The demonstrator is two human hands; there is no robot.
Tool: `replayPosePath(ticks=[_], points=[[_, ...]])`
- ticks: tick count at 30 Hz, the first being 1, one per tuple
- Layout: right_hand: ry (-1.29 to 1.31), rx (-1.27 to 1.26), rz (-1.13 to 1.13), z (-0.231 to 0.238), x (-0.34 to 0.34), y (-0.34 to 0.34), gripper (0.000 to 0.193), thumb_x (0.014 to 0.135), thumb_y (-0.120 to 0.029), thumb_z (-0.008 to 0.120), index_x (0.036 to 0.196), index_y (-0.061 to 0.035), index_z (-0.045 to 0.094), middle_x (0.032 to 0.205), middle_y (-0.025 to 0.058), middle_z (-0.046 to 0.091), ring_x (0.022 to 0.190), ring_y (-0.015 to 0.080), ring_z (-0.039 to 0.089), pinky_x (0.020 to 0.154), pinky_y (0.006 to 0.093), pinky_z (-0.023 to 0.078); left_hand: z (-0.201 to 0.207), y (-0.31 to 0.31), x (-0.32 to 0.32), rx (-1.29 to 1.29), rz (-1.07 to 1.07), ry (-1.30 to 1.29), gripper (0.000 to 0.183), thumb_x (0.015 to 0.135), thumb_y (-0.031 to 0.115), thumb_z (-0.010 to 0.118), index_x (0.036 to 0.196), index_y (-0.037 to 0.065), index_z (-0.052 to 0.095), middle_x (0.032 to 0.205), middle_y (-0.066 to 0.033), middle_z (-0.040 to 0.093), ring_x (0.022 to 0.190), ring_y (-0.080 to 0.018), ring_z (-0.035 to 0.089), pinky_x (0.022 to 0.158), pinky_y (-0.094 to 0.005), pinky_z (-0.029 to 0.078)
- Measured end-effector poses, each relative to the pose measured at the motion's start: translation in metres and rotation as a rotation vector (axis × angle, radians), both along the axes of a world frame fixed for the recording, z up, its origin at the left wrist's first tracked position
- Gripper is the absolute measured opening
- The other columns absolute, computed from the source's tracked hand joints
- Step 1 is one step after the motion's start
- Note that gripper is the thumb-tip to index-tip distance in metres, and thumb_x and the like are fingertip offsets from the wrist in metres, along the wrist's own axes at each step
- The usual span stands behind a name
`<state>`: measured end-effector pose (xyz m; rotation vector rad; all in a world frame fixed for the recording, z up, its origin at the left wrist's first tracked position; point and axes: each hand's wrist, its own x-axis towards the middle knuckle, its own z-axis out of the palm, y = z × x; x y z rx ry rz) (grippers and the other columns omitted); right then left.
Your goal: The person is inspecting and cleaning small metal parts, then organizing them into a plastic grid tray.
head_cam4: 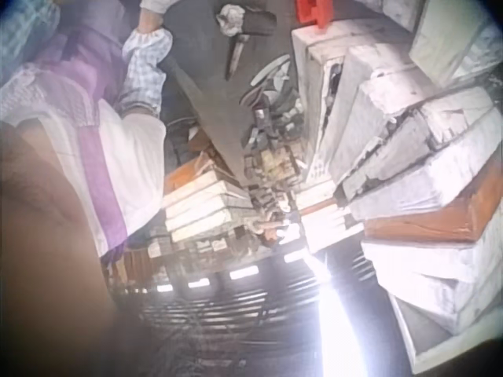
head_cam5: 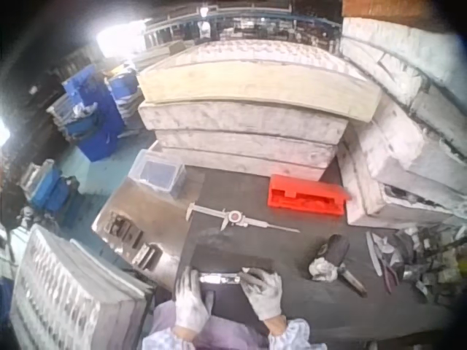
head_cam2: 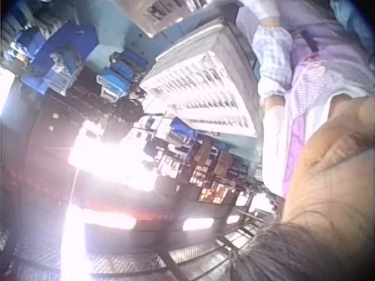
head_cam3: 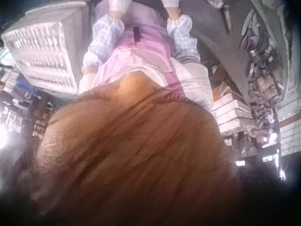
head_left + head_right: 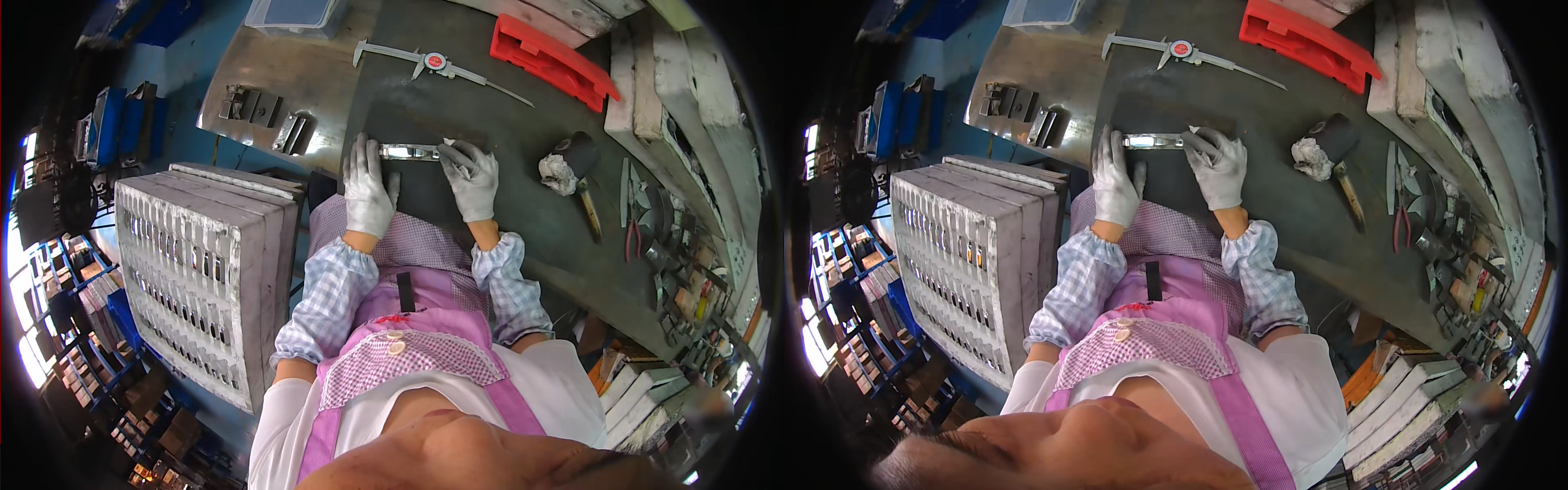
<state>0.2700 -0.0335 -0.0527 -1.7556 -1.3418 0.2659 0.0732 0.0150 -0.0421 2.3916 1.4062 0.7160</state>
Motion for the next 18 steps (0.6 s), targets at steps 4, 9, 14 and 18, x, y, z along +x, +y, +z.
replayPosePath(ticks=[4,9,14,18], points=[[-0.281,-0.006,0.07,0.015,-0.001,-0.004,0.034,0.081,-0.032,0.077,0.112,-0.02,0.075,0.121,0.0021,0.067,0.095,0.0293,0.064,0.088,0.0395,0.048,-0.003,-0.002,0.0,-0.01,0.023,-0.021,0.072,0.087,0.019,0.067,0.148,-0.003,0.034,0.154,-0.0258,0.033,0.141,-0.0448,0.035,0.118,-0.0525,0.028],[-0.364,-0.212,0.07,0.052,-0.018,0.009,0.042,0.083,-0.03,0.073,0.123,-0.0174,0.07,0.13,0.0068,0.064,0.093,0.028,0.067,0.078,0.0383,0.053,0.012,-0.002,-0.007,-0.124,0.016,0.023,0.074,0.086,0.026,0.072,0.146,-0.003,0.04,0.154,-0.0244,0.037,0.144,-0.0389,0.035,0.12,-0.0475,0.028],[0.017,-0.093,0.272,0.057,-0.08,0.018,0.031,0.08,0.004,0.065,0.108,-0.0055,0.076,0.083,0.0097,0.073,0.083,0.0231,0.072,0.079,0.0344,0.055,0.059,-0.011,-0.032,-0.242,-0.008,-0.277,0.047,0.088,0.029,0.07,0.128,0.005,0.061,0.128,-0.0195,0.062,0.117,-0.0379,0.06,0.094,-0.045,0.051],[0.523,-0.145,0.714,0.075,-0.106,0.015,0.033,0.084,0.008,0.065,0.116,0.0015,0.07,0.112,0.0043,0.072,0.087,0.0053,0.063,0.075,0.0208,0.048,0.115,-0.05,-0.121,-0.328,0.076,-0.575,0.032,0.094,0.016,0.061,0.122,0.003,0.065,0.107,-0.0223,0.07,0.104,-0.0348,0.068,0.092,-0.0425,0.053]])
